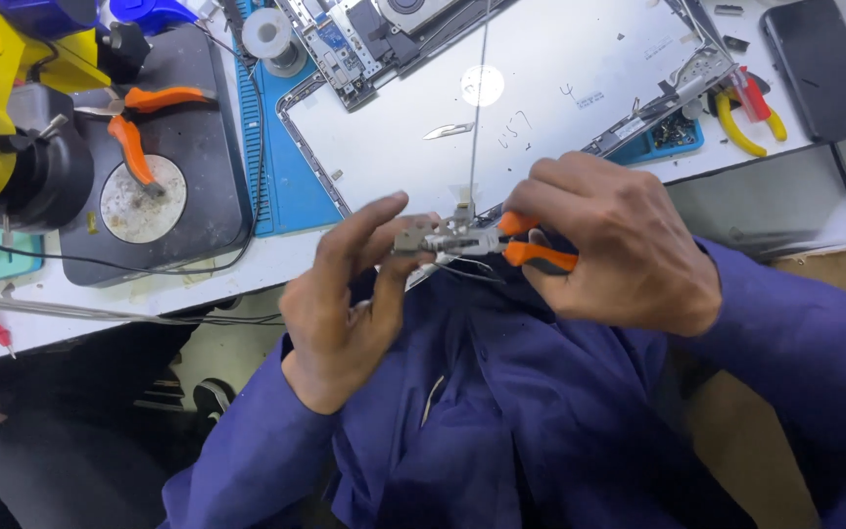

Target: The person is repairing a laptop by using pliers to manipulate and adjust a metal hinge component.

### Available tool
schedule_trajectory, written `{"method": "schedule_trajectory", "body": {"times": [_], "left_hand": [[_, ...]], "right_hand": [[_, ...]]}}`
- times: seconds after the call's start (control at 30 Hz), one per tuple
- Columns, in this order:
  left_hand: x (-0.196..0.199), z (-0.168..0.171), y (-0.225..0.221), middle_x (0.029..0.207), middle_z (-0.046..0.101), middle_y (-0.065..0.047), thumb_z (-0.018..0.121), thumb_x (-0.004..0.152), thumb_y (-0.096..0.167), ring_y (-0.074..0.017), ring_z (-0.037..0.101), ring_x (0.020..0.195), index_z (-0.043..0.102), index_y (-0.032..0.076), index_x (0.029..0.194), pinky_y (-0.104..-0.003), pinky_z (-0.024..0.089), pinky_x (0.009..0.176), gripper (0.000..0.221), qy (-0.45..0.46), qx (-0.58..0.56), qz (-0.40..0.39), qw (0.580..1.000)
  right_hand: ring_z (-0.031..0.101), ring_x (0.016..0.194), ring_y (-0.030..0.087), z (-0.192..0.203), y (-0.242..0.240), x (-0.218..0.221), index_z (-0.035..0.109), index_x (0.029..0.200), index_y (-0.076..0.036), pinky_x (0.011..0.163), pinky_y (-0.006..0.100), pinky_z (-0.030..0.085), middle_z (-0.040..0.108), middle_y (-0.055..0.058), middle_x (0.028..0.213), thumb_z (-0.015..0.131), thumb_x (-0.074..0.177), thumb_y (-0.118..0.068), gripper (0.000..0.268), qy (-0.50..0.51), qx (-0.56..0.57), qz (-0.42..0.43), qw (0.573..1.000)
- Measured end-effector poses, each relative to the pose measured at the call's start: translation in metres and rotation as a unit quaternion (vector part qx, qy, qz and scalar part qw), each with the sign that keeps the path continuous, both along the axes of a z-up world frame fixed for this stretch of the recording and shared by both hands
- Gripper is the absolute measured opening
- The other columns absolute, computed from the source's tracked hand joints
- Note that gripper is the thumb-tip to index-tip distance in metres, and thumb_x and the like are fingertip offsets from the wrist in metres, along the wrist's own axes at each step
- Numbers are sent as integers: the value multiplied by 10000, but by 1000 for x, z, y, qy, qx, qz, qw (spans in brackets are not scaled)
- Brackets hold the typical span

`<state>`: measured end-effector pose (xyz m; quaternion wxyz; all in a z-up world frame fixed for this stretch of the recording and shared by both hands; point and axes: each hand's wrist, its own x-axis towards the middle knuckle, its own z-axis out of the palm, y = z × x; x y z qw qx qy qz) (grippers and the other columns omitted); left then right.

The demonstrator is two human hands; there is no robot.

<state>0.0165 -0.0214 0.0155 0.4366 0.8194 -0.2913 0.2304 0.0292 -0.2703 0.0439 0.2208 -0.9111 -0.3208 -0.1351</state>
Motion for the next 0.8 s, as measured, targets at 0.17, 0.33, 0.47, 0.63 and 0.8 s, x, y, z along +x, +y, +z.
{"method": "schedule_trajectory", "body": {"times": [0.17, 0.33, 0.47, 0.63, 0.8], "left_hand": [[29, 13, -1, 1058, 792, -60, 791, 997, 17, -168, 817, 943, 681, 70, 1188, -248, 578, 767, 227, 3, 19, 27, 999], [45, 12, -1, 982, 784, -135, 742, 988, -59, -235, 827, 931, 683, -13, 1145, -272, 654, 798, 174, 31, -35, -4, 999], [52, 6, 0, 1046, 774, -159, 819, 927, -29, -261, 831, 918, 698, 5, 1143, -285, 688, 847, 250, 48, -70, 20, 996], [62, 7, 1, 915, 791, -109, 809, 900, 1, -212, 823, 868, 692, 9, 1045, -265, 669, 772, 186, 85, -100, 3, 991], [61, -5, 0, 887, 792, -99, 794, 887, -40, -181, 818, 828, 670, 19, 1025, -223, 627, 688, 195, 152, -108, 15, 982]], "right_hand": [[546, 732, 275, 6, -1, 26, 614, 955, -95, 562, 409, 402, 581, 58, 806, 742, 770, -140, 229, 22, -43, -12, 999], [527, 733, 260, 4, 5, 44, 645, 996, -94, 528, 391, 401, 594, 56, 843, 769, 766, -192, 278, 0, -75, -16, 997], [516, 726, 258, 3, 9, 53, 647, 974, -104, 520, 394, 385, 585, 50, 828, 768, 738, -152, 269, 11, -53, -15, 998], [525, 725, 245, -1, 11, 62, 642, 945, -115, 520, 382, 396, 599, 39, 830, 755, 689, -128, 281, 35, -45, -17, 998], [538, 742, 262, -2, 10, 63, 628, 946, -103, 554, 393, 411, 603, 54, 861, 754, 684, -125, 292, 59, -26, -4, 998]]}}
